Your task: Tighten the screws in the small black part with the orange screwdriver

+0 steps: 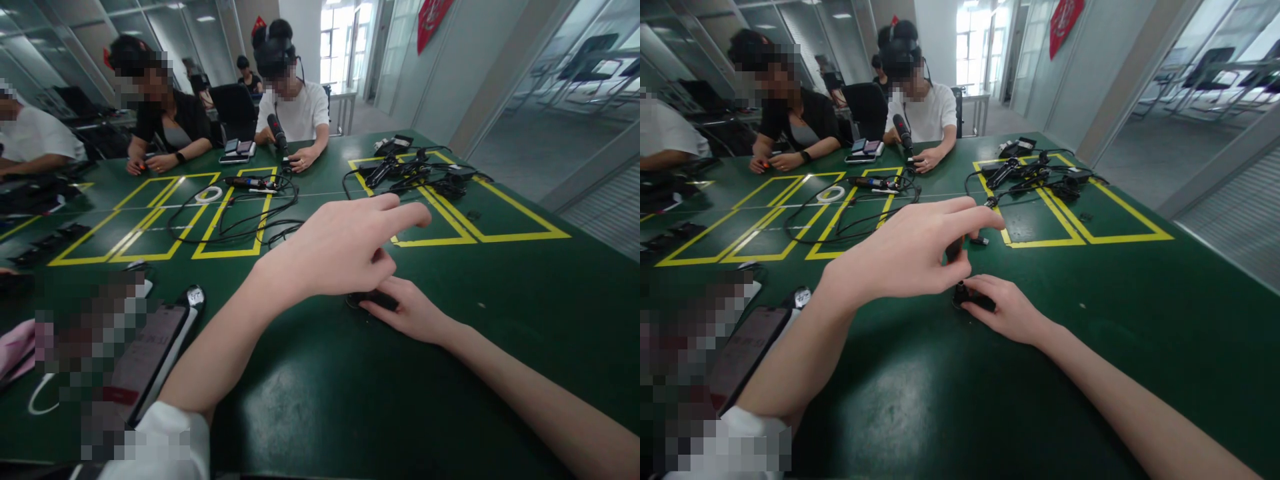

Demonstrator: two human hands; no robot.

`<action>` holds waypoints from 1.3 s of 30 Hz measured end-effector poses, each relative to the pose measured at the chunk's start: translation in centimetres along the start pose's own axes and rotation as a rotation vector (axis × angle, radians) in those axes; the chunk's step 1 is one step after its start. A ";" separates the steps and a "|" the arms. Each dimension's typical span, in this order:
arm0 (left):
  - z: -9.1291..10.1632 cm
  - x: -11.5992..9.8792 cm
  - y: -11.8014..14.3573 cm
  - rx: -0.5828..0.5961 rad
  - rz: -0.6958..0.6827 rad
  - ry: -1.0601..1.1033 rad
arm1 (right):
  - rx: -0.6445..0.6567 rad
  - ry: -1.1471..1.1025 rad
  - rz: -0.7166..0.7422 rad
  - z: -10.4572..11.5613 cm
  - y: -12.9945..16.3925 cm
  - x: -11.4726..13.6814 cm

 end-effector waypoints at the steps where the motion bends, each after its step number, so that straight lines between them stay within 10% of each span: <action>1: 0.0 0.0 0.0 -0.004 -0.001 0.001 | 0.005 -0.002 -0.002 0.0 0.0 0.0; 39: 0.2 0.3 0.1 -0.001 -0.019 0.047 | -0.004 -0.011 0.002 0.2 -0.1 0.2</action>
Point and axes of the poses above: each hand's wrist, its own y-axis away from the middle knuckle, its own z-axis out of the back of the hand, x = y × z, the point moved 10 cm from there along -y, towards the middle knuckle, and after that the axes turned 3 degrees about -z, right-handed, at the moved point
